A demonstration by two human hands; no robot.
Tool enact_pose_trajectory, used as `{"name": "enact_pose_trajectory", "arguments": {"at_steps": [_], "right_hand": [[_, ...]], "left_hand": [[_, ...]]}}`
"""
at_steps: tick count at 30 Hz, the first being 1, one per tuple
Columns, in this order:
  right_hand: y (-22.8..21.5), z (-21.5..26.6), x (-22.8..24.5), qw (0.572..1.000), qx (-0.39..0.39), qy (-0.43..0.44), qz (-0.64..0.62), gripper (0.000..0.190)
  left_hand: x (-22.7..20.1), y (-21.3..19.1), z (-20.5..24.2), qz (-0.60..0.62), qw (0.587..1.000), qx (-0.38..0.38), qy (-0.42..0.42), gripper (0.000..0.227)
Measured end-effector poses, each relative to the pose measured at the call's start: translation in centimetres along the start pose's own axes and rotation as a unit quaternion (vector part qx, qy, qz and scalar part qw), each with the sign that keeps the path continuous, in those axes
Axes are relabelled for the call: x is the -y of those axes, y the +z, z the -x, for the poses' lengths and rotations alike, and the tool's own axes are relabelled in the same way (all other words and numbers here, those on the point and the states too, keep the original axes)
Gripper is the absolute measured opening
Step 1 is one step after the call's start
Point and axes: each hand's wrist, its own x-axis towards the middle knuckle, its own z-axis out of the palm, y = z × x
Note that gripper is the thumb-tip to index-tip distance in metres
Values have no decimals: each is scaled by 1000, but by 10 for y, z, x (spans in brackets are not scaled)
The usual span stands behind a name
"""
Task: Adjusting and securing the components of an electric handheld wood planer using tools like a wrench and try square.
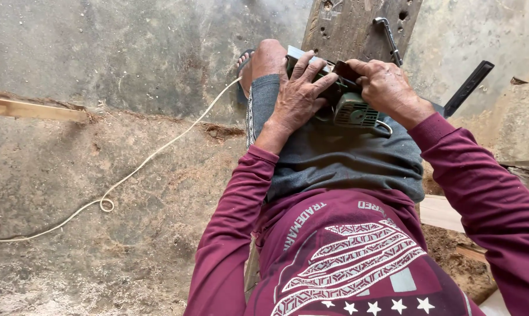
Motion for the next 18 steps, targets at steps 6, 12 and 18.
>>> {"name": "enact_pose_trajectory", "arguments": {"at_steps": [6,12,18], "right_hand": [[-3,1,4,1000,-3,1,-24,47],[-8,2,12,1000,5,13,-22,47],[-3,1,6,1000,6,13,-21,47]], "left_hand": [[2,4,1,-1,1000,15,-3,69],[-1,-3,-1,-19,1000,15,2,70],[4,3,2,-2,1000,0,-12,73]]}}
